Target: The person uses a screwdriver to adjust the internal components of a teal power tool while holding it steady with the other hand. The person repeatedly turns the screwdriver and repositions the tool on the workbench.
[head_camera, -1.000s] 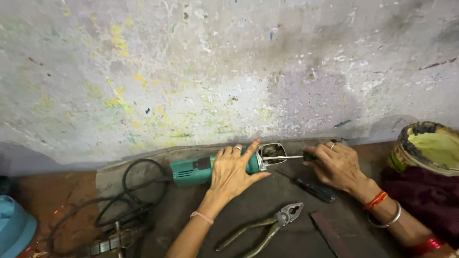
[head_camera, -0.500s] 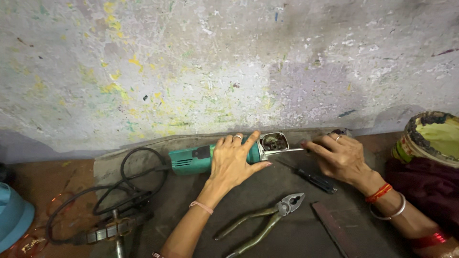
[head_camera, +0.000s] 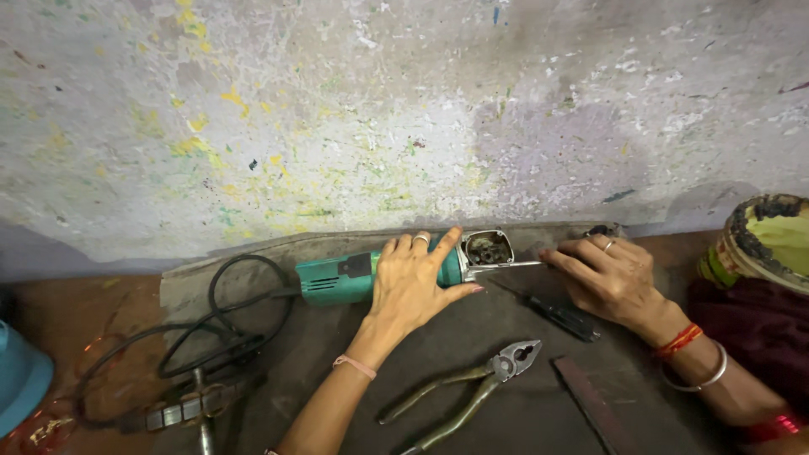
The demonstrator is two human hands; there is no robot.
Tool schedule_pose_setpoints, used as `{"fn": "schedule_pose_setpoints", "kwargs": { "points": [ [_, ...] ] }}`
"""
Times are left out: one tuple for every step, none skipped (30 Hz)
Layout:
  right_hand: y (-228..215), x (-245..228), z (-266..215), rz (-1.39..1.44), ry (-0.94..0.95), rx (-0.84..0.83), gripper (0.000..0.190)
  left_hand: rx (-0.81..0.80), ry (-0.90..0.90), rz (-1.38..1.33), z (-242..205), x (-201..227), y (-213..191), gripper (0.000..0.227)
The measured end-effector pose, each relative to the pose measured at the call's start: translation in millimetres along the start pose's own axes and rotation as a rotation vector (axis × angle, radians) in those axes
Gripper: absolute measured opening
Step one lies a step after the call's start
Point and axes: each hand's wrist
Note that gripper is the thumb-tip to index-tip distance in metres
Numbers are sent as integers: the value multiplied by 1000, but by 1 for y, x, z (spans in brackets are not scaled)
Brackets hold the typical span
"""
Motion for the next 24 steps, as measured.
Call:
{"fn": "schedule_pose_setpoints", "kwargs": {
  "points": [
    [-1,0,0,1,4,-12,43,10,3,-2,0,0,0,87],
    [0,0,-1,2,8,-24,42,20,5,-4,0,0,0,87],
    [1,0,-2,1,14,-34,42,30,10,-4,0,0,1,87],
    [1,0,-3,3,11,-38,39,26,9,-6,-1,0,1,87],
    [3,0,-5,4,7,-40,37,22,10,-7,0,0,1,87],
    [5,1,-6,4,4,-41,35,19,10,-8,0,-1,1,87],
    [6,1,-8,15,12,-56,34,29,14,-10,0,0,1,88],
    [9,0,-10,26,21,-71,34,39,17,-11,0,0,1,88],
    [11,0,-12,39,28,-86,34,50,18,-13,0,1,1,88],
    [12,0,-14,50,32,-98,35,27,8,-14,0,0,1,88],
    [13,0,-16,62,34,-110,35,5,-5,-16,0,0,1,88],
    [14,0,-18,75,37,-121,35,-18,-17,-17,-1,0,1,88],
    [15,1,-20,77,28,-118,34,4,-7,-13,-1,0,2,88],
    [16,2,-22,79,19,-115,34,26,3,-10,-1,0,2,88],
    [16,3,-24,81,13,-112,33,47,15,-6,-1,0,2,88],
    [18,3,-25,103,42,-176,33,44,12,-4,-1,-1,2,88],
    [21,3,-26,122,74,-241,33,41,12,-3,-1,-1,2,88],
    [22,3,-27,140,107,-305,34,38,11,-2,-1,0,2,89],
    [22,3,-27,155,96,-306,34,39,13,3,-1,0,2,89],
    [22,2,-28,169,85,-307,34,41,15,7,-1,0,2,89],
    [22,2,-29,184,75,-307,34,42,18,13,-1,0,2,89],
    [22,1,-29,205,90,-285,35,36,17,14,-1,-1,2,89],
    [22,1,-30,227,104,-264,36,31,16,14,-1,-1,2,89],
    [22,1,-30,249,118,-244,37,26,14,14,-1,-1,2,89]
  ]
}}
Point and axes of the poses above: each hand's wrist, its own z-axis towards the middle knuckle, its own y-axis out of the palm, x = y × z, and after that the axes turned 11 degrees about -y, right-handed
